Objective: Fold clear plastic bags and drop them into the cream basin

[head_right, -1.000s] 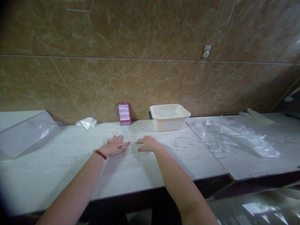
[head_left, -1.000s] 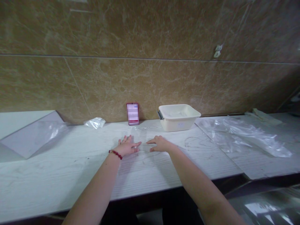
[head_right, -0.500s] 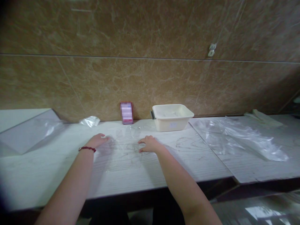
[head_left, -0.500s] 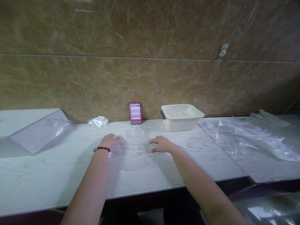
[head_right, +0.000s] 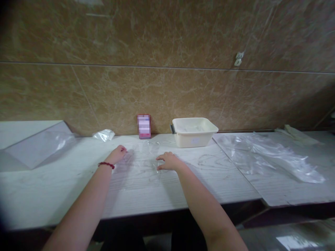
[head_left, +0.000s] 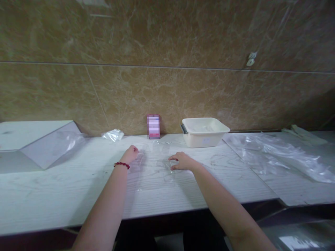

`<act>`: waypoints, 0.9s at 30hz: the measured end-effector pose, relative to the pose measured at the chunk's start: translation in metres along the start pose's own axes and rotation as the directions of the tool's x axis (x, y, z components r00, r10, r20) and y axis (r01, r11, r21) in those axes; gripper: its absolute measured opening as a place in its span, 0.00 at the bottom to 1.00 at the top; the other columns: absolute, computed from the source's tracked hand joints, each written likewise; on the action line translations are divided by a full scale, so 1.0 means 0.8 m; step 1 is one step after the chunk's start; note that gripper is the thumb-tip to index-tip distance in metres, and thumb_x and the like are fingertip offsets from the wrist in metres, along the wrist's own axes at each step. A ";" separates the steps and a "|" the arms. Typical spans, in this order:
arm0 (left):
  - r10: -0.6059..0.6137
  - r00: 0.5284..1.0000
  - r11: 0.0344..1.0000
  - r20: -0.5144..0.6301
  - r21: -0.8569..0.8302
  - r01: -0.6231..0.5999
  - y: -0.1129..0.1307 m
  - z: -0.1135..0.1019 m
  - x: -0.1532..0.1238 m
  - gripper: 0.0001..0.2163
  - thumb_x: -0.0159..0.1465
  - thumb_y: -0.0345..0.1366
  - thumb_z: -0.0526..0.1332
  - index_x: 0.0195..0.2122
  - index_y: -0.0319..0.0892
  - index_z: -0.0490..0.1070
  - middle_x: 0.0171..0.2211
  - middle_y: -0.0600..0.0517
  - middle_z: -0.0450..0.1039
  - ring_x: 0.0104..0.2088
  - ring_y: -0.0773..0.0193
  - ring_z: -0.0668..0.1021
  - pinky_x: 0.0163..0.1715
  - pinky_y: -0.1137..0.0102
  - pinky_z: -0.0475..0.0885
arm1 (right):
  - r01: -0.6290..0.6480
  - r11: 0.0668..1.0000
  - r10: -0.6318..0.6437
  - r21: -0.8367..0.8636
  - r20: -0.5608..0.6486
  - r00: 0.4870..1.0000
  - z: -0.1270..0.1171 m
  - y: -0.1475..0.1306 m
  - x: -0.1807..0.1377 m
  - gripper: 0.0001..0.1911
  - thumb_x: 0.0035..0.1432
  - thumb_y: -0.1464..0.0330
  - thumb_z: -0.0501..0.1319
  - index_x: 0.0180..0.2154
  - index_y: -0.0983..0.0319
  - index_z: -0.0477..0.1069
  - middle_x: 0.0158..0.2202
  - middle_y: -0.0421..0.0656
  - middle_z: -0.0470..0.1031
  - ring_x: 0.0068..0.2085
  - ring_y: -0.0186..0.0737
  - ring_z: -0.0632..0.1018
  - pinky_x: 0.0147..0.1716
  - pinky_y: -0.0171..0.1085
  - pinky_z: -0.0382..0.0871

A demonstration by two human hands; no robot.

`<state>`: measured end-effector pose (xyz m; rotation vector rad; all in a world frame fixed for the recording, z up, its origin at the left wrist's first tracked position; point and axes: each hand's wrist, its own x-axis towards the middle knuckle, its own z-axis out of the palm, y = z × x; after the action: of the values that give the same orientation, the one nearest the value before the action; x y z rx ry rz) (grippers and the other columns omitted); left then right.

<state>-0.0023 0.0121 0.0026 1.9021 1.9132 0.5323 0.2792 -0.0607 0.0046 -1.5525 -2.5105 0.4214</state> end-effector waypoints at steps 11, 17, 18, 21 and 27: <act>0.095 0.981 0.986 0.167 -0.151 -0.070 0.006 0.001 -0.016 0.33 0.44 0.30 0.61 0.51 0.35 0.47 0.37 0.45 0.69 0.27 0.68 0.73 0.24 0.77 0.65 | 0.045 0.996 -0.025 0.080 -0.236 0.971 -0.008 -0.034 0.024 0.15 0.51 0.61 0.53 0.39 0.60 0.68 0.31 0.42 0.70 0.34 0.34 0.70 0.38 0.34 0.58; 0.237 0.958 0.959 0.163 -0.195 -0.204 0.007 0.003 -0.015 0.34 0.44 0.23 0.57 0.52 0.36 0.45 0.32 0.49 0.69 0.24 0.69 0.72 0.22 0.77 0.64 | 0.044 0.979 0.005 0.199 -0.239 0.971 -0.006 -0.084 0.097 0.18 0.48 0.67 0.56 0.44 0.60 0.63 0.38 0.41 0.70 0.34 0.32 0.70 0.35 0.32 0.61; 0.255 0.954 0.955 0.159 -0.194 -0.223 0.007 0.004 -0.016 0.33 0.44 0.23 0.57 0.52 0.35 0.45 0.32 0.49 0.69 0.24 0.69 0.72 0.22 0.77 0.64 | 0.057 0.973 -0.006 0.222 -0.223 0.975 -0.002 -0.089 0.109 0.21 0.46 0.69 0.57 0.46 0.60 0.61 0.40 0.41 0.69 0.34 0.32 0.71 0.34 0.32 0.61; 0.301 0.941 0.942 0.153 -0.200 -0.269 0.008 0.005 -0.018 0.33 0.45 0.24 0.56 0.52 0.35 0.43 0.31 0.49 0.69 0.25 0.69 0.72 0.22 0.77 0.64 | 0.080 0.952 -0.040 0.295 -0.140 0.989 0.008 -0.096 0.135 0.34 0.39 0.71 0.61 0.50 0.61 0.55 0.45 0.43 0.67 0.34 0.32 0.71 0.34 0.31 0.62; 0.342 0.925 0.931 0.167 -0.195 -0.309 0.007 0.004 -0.021 0.31 0.45 0.23 0.55 0.51 0.37 0.46 0.30 0.51 0.69 0.26 0.68 0.72 0.25 0.76 0.65 | 0.099 0.941 -0.083 0.323 -0.065 0.994 0.017 -0.089 0.148 0.33 0.39 0.67 0.62 0.50 0.63 0.56 0.35 0.40 0.72 0.32 0.32 0.71 0.33 0.31 0.62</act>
<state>0.0044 -0.0044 0.0027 2.0879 1.3898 0.5536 0.1620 0.0132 0.0131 -1.2993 -2.3170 0.7319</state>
